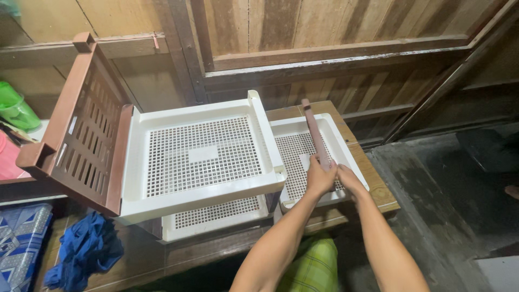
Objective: The person assembles a three-tier plastic dish rack by attaching brown side panels to white trays and stacking them. They then disassemble the rack by removing the panels and trays, placing the parts on the table.
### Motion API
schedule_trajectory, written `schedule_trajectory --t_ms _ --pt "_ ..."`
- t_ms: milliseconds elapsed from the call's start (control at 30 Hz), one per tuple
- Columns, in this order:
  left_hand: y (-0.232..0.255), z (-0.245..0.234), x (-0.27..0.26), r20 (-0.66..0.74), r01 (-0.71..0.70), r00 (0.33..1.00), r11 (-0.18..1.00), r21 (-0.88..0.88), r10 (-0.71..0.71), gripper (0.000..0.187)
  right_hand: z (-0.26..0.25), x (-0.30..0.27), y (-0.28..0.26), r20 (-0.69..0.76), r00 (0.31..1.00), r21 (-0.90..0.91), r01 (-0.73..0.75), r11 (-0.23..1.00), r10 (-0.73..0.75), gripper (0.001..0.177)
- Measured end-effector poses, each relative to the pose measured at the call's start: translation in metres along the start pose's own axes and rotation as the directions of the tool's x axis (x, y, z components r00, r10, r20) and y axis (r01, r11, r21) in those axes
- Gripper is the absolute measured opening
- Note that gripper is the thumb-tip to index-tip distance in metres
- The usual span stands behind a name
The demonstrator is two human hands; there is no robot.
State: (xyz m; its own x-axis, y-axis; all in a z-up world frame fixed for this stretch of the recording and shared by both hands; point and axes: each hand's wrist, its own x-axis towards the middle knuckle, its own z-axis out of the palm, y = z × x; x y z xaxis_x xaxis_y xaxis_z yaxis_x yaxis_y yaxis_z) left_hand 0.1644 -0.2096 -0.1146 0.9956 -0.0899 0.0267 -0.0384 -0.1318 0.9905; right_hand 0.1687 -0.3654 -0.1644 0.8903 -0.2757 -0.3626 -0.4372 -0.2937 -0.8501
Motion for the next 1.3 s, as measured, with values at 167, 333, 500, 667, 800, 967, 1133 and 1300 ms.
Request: schedule_trajectory --t_ms 167,333,500,667,800,967,1133,1300 --pt "0.069 -0.012 -0.031 0.044 -0.117 0.992 0.993 -0.030 0.118 0.075 -0.008 -0.038 0.013 0.087 0.989 0.452 0.065 0.889 -0.116 0.066" --pt "0.144 -0.043 -0.066 0.105 -0.223 0.966 0.969 -0.108 0.235 0.084 -0.009 -0.091 0.001 0.007 0.836 0.497 0.473 0.728 -0.548 0.072" --pt "0.200 -0.084 -0.093 0.184 -0.413 0.893 0.910 -0.020 0.410 0.102 0.037 -0.143 -0.061 -0.450 0.468 -0.302 0.721 0.623 -0.760 0.068" --pt "0.235 -0.132 -0.090 0.197 -0.569 0.815 0.817 0.092 0.545 0.110 0.071 -0.182 -0.138 -0.525 0.471 -0.024 0.825 0.565 -0.709 0.084" --pt "0.253 -0.173 -0.080 0.204 -0.670 0.728 0.743 0.008 0.654 0.090 0.079 -0.205 -0.194 -0.345 0.397 -0.326 0.799 0.506 -0.850 0.044" --pt "0.271 -0.212 -0.053 0.328 -0.581 0.759 0.812 -0.049 0.562 0.068 0.085 -0.224 -0.240 -0.207 0.408 -0.184 0.877 0.444 -0.889 0.026" --pt "0.285 -0.236 -0.030 0.333 -0.549 0.773 0.832 -0.073 0.540 0.057 0.095 -0.225 -0.267 -0.193 0.564 -0.156 0.790 0.592 -0.803 0.027" --pt "0.285 -0.244 -0.020 0.367 -0.472 0.816 0.881 -0.024 0.447 0.051 0.101 -0.225 -0.270 -0.190 0.656 -0.188 0.706 0.683 -0.730 0.027"
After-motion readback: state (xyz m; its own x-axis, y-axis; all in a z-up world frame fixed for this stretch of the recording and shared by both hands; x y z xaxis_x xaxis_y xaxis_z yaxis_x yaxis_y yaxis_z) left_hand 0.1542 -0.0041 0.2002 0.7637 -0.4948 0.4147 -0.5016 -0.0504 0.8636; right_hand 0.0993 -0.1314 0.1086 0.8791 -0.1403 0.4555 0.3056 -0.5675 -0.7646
